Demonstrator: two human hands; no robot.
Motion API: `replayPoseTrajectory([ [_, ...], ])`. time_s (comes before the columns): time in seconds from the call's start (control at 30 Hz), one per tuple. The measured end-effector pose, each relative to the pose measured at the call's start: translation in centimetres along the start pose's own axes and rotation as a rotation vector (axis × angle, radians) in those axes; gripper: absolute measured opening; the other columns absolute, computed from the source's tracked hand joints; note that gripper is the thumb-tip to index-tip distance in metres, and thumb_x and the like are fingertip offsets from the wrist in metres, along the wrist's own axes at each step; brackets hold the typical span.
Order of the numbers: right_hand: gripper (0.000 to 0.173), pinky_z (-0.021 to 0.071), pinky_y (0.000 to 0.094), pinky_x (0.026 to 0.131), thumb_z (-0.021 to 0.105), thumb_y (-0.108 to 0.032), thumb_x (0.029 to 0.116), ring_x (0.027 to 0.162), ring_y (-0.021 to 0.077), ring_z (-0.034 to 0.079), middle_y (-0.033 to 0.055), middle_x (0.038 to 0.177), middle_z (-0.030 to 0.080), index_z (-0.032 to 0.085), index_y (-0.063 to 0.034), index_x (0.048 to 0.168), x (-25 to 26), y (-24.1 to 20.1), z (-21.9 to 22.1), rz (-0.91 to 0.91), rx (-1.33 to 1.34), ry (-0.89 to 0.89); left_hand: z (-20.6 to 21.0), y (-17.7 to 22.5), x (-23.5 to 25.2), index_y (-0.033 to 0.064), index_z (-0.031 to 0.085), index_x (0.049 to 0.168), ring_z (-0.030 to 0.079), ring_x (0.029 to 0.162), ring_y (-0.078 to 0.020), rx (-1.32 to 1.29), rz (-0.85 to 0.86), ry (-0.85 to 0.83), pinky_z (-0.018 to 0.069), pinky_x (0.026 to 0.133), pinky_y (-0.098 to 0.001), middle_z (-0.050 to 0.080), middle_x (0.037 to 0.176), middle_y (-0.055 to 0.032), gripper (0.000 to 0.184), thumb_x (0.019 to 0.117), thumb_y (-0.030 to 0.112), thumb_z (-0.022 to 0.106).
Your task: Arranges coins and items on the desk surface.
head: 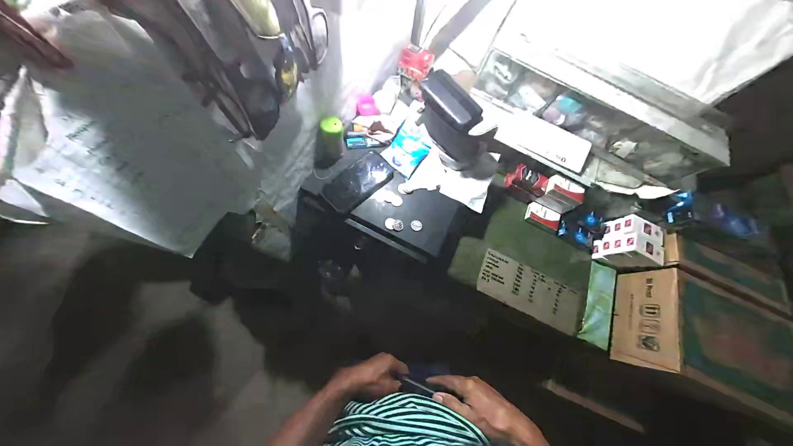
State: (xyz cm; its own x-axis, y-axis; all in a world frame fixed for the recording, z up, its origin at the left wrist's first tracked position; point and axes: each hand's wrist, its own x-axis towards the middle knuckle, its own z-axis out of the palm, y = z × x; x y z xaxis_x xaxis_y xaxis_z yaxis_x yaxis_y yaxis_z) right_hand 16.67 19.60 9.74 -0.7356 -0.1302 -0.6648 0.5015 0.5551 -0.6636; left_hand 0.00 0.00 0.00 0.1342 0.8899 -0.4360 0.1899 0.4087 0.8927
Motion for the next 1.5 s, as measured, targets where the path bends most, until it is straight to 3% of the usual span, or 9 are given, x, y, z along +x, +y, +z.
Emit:
replayPoseTrajectory([
  [0.07,0.046,0.0469,0.0495,0.109,0.047,-0.039,0.1087,0.122,0.0273,0.065,0.0149,0.132,0.068,0.060,-0.0118,0.143,-0.3,-0.3,-0.4,0.022,-0.003,-0.009,-0.7,-0.6,-0.3,-0.0044,0.071,0.111,0.068,0.092,-0.0329,-0.006,0.023,-0.025,0.0523,0.087,-0.0536,0.071,0.100,-0.0225,0.025,0.1007,0.017,0.062],
  [0.23,0.045,0.0457,0.0482,0.111,0.046,-0.038,0.1090,0.125,0.0259,0.064,0.0136,0.133,0.068,0.061,-0.0117,0.142,-0.1,-0.5,-1.0,-0.015,-0.022,-0.012,-2.3,-1.5,-2.2,0.0026,0.073,0.118,0.069,0.108,-0.0265,0.013,0.034,-0.076,0.0513,0.100,-0.0503,0.072,0.115,-0.0160,0.026,0.1005,0.019,0.064],
  [0.37,0.044,0.0452,0.0473,0.111,0.046,-0.036,0.1093,0.125,0.0259,0.064,0.0142,0.132,0.068,0.063,-0.0095,0.140,-0.3,-0.9,-1.6,-0.014,-0.032,-0.018,-1.9,-0.2,0.6,-0.0011,0.070,0.111,0.068,0.094,-0.0342,0.136,-0.008,-0.078,0.0520,0.087,-0.0563,0.071,0.100,-0.0204,0.024,0.0990,0.019,0.064],
  [0.47,0.044,0.0483,0.0490,0.107,0.044,-0.037,0.1097,0.119,0.0265,0.067,0.0144,0.126,0.071,0.065,-0.0110,0.137,-0.1,-1.1,-1.8,-0.007,-0.058,-0.012,-1.9,-0.6,1.7,-0.0002,0.070,0.108,0.069,0.091,-0.0356,0.223,0.092,-0.042,0.0527,0.084,-0.0569,0.071,0.095,-0.0200,0.021,0.0982,0.016,0.062],
  [0.8,0.046,0.0462,0.0512,0.108,0.038,-0.034,0.1110,0.122,0.0308,0.065,0.0184,0.129,0.069,0.061,-0.0076,0.142,0.4,-1.2,-2.1,-0.067,-0.070,-0.062,-3.4,-1.9,-0.9,-0.0016,0.068,0.118,0.068,0.105,-0.0382,0.327,0.074,-0.124,0.0508,0.096,-0.0574,0.070,0.111,-0.0225,0.025,0.1007,0.015,0.061],
  [1.0,0.043,0.0468,0.0532,0.105,0.042,-0.033,0.1099,0.118,0.0319,0.066,0.0181,0.124,0.070,0.065,-0.0077,0.136,1.2,-2.1,-1.6,-0.126,-0.087,-0.034,-3.4,-2.4,-0.6,-0.0033,0.070,0.113,0.069,0.101,-0.0352,0.244,0.185,-0.066,0.0524,0.094,-0.0538,0.071,0.105,-0.0218,0.022,0.0989,0.011,0.061],
  [1.17,0.038,0.0498,0.0534,0.101,0.051,-0.032,0.1068,0.112,0.0304,0.069,0.0167,0.116,0.073,0.071,-0.0077,0.127,2.1,-1.3,-1.2,-0.170,0.000,-0.030,-3.0,-3.9,-0.5,-0.0042,0.071,0.108,0.071,0.098,-0.0327,0.300,0.204,0.068,0.0543,0.094,-0.0496,0.072,0.102,-0.0208,0.031,0.1027,0.023,0.058],
  [1.37,0.035,0.0503,0.0566,0.093,0.053,-0.030,0.1057,0.103,0.0354,0.068,0.0203,0.106,0.072,0.074,-0.0041,0.115,3.7,-0.8,-1.3,-0.108,-0.041,-0.017,-4.1,-1.7,0.8,-0.0018,0.072,0.106,0.071,0.097,-0.0292,0.367,0.215,0.156,0.0561,0.092,-0.0450,0.072,0.101,-0.0178,0.028,0.1019,0.023,0.059],
  [1.5,0.028,0.0484,0.0608,0.096,0.052,-0.019,0.1054,0.113,0.0436,0.062,0.0263,0.118,0.064,0.066,0.0006,0.120,5.2,-1.7,-2.0,0.031,-0.121,-0.018,-4.5,0.0,2.4,-0.0032,0.072,0.101,0.073,0.091,-0.0333,0.464,0.264,0.237,0.0580,0.085,-0.0484,0.073,0.097,-0.0195,0.022,0.0991,0.015,0.061],
])
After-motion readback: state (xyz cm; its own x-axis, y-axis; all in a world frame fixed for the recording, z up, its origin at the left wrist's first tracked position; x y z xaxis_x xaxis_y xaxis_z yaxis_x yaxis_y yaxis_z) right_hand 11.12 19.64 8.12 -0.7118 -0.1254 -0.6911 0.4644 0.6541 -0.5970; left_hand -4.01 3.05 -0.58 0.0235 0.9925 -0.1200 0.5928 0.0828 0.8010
